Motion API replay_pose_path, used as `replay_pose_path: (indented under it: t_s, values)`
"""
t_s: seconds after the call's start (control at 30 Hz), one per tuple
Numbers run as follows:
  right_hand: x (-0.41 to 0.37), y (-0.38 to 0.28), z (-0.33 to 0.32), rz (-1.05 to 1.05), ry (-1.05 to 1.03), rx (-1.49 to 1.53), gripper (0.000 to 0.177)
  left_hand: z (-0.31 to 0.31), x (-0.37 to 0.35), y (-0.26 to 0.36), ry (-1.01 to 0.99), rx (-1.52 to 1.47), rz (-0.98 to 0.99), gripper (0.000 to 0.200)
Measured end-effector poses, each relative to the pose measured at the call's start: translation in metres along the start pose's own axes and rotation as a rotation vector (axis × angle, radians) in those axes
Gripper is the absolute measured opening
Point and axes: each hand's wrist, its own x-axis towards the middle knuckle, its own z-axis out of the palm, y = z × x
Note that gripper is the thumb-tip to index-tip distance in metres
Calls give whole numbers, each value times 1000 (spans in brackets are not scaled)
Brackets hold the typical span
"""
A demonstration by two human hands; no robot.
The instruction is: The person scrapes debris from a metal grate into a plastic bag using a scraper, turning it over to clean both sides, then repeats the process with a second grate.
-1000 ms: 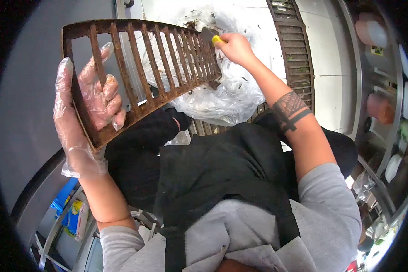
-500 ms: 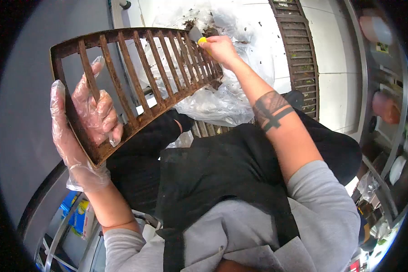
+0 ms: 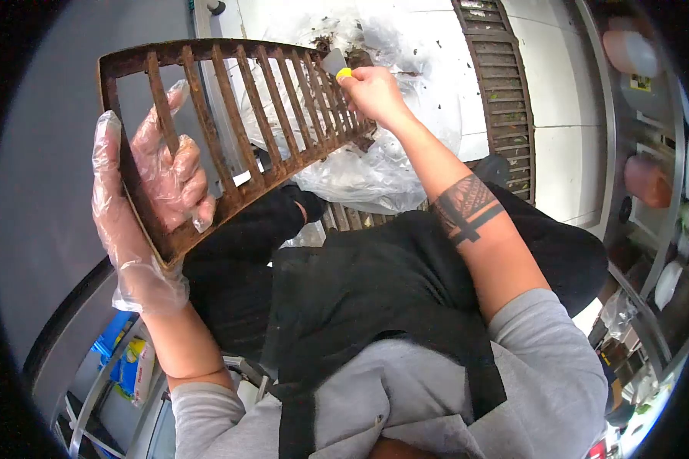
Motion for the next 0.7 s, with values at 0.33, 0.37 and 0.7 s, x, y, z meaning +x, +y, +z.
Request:
replay_pose_path:
  t_s: [0.33,0.37,0.7]
  values:
    - [6,-10,43,-104,293,-180,32,-1,0,0,12,10,3,84]
    - [7,-5,45,-82,292,-135,32,-2,1,-1,9,8,2,85]
    - [8,-20,41,-110,327,-169,31,-2,0,-3,25,23,14,84]
